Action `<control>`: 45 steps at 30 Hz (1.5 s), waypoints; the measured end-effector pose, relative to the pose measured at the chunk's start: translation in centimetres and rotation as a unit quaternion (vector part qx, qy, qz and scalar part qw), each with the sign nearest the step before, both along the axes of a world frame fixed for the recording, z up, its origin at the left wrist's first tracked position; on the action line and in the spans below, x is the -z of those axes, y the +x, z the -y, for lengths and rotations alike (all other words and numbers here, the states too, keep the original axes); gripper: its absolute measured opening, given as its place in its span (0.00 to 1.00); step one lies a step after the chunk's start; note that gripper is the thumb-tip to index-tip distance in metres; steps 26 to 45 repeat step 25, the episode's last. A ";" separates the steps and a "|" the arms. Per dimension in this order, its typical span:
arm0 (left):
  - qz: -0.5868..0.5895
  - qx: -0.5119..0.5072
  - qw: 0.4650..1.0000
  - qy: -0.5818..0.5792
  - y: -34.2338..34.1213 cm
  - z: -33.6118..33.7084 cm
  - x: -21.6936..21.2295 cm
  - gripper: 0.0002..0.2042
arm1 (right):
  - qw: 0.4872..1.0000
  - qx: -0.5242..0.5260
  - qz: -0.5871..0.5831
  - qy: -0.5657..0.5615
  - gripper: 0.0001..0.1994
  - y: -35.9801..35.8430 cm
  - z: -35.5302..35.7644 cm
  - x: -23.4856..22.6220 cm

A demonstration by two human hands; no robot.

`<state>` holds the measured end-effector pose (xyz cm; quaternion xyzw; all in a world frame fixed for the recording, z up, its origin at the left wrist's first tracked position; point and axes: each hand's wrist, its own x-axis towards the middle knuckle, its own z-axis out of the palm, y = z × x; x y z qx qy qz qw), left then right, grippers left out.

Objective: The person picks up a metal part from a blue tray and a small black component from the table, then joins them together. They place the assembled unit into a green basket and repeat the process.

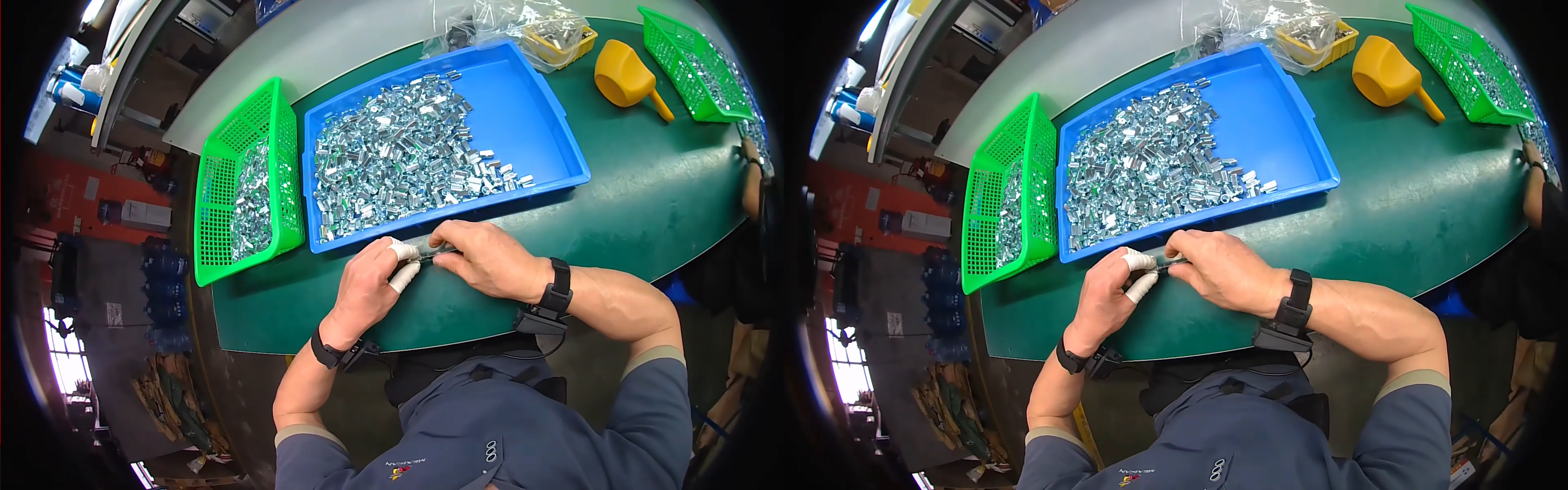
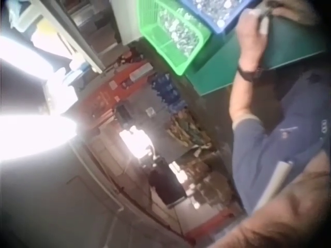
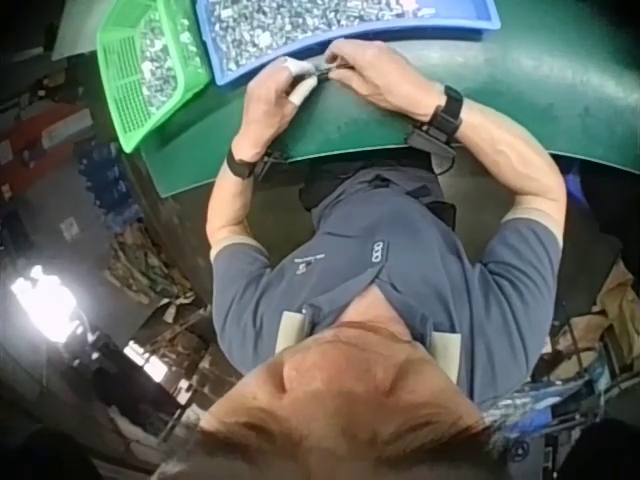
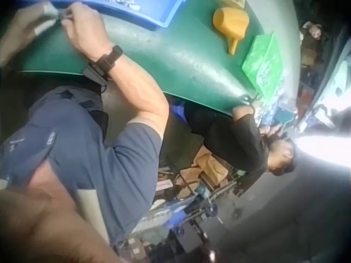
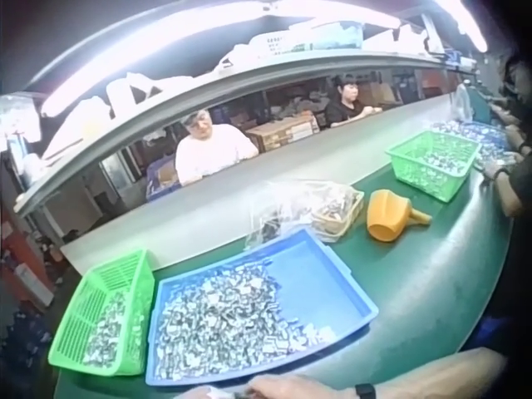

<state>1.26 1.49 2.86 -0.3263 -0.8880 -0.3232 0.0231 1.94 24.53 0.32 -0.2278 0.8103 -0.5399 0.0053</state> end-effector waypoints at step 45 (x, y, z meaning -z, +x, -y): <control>0.208 -0.100 0.971 0.055 1.0 0.2 1.5 0.18 | 0.986 -0.028 0.144 -0.072 0.11 -0.3 -0.2 -0.5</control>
